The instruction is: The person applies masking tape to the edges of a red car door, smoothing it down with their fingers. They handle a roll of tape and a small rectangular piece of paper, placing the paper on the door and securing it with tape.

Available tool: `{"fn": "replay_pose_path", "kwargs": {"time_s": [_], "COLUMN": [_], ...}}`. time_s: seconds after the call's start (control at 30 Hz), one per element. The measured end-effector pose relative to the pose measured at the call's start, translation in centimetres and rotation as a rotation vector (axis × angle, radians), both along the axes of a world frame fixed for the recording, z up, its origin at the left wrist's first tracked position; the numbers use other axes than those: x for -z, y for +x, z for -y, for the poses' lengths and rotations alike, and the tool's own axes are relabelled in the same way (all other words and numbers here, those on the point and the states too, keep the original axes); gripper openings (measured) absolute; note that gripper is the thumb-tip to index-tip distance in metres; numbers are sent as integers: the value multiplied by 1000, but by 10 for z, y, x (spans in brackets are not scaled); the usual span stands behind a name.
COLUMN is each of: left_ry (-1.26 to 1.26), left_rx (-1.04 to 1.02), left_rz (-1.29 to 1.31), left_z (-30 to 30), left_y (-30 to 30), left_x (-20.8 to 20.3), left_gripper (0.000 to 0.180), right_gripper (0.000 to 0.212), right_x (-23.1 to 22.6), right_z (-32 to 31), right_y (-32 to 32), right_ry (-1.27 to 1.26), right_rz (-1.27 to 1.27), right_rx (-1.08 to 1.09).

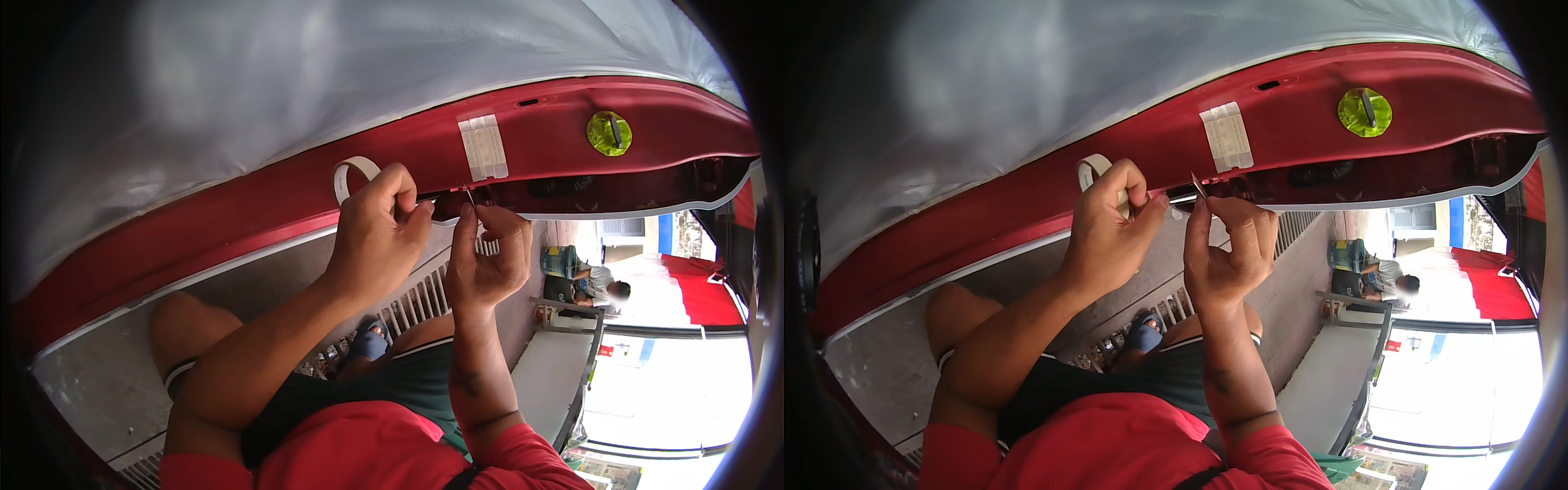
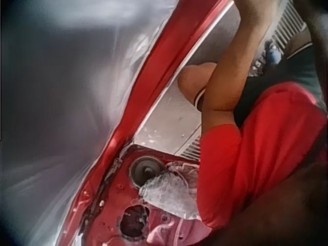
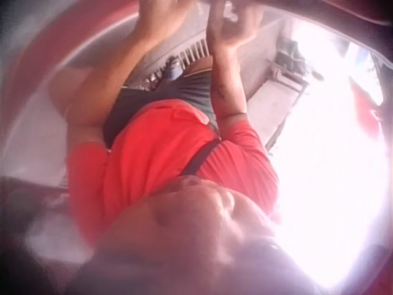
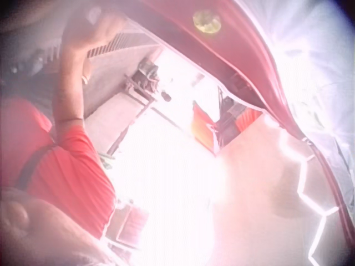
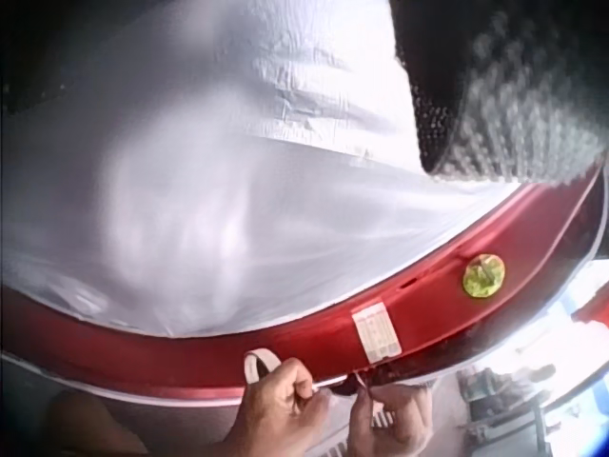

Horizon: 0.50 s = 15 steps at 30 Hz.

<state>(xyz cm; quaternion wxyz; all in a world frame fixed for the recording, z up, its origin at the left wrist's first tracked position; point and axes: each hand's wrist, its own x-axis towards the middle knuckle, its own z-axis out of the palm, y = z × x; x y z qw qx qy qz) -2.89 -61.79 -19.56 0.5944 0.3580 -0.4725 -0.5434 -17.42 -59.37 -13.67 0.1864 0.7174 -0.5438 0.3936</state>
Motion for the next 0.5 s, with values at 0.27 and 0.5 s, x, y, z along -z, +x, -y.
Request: {"fn": "replay_pose_path", "kwargs": {"time_s": [0.27,0.5], "left_ry": [50,-63], "left_rx": [7,-409], "left_rz": [-296,-98], "left_z": [-1,25], "left_y": [-32,-37], "left_x": [-17,-8], "left_gripper": [19,11], "right_gripper": [30,32], "right_x": [16,4], "right_z": [21,20], "right_y": [-21,-53], "right_ry": [-172,-145], "right_rz": [-122,-96], "right_rx": [-144,-320]}}
